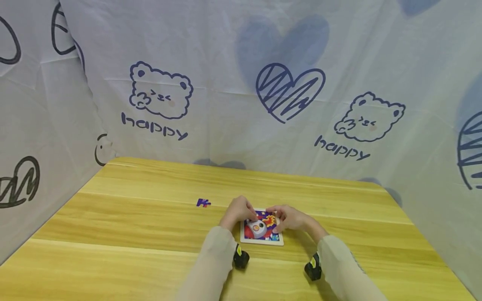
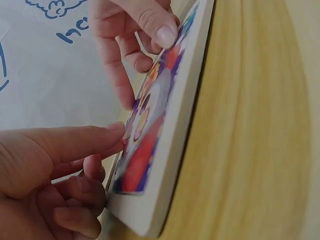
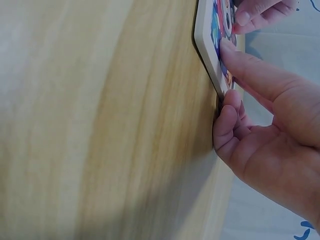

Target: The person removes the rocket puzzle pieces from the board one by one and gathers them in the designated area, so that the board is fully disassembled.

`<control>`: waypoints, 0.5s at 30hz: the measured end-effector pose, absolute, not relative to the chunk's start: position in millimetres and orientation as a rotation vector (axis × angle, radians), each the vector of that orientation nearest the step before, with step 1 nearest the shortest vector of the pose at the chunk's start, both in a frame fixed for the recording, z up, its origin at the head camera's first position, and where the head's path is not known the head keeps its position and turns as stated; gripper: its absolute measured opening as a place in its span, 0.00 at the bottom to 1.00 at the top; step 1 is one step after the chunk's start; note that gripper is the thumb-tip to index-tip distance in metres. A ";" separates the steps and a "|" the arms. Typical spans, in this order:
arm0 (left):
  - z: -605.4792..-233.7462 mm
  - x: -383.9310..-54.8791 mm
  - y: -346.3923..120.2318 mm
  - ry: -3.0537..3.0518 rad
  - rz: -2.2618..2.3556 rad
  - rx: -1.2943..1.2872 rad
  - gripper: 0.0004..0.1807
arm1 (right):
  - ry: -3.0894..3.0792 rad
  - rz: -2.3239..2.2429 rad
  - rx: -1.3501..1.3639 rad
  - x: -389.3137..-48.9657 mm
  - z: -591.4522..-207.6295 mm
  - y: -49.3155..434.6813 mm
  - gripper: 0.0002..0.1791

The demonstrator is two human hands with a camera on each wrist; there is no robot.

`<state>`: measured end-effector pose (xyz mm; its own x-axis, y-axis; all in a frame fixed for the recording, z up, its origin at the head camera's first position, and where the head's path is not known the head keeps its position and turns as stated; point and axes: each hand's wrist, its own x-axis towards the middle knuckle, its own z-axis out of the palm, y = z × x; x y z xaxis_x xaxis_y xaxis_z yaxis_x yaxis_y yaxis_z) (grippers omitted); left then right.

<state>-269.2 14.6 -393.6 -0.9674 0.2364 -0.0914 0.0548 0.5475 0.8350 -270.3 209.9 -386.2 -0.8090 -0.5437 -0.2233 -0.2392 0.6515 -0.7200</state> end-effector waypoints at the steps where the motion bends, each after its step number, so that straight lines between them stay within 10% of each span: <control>1: -393.7 -268.5 15.3 2.602 1.383 0.243 0.06 | 2.449 -0.982 -0.611 -270.0 -386.0 209.8 0.33; 15: -397.1 -270.0 20.8 2.669 1.332 0.161 0.10 | 2.416 -1.046 -0.687 -268.1 -387.0 210.7 0.24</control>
<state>-270.0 20.8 -397.1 -0.9823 0.1643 -0.0898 0.0271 0.5991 0.8002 -268.1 210.7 -387.0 -0.7911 -0.5856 -0.1769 -0.2717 0.5955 -0.7560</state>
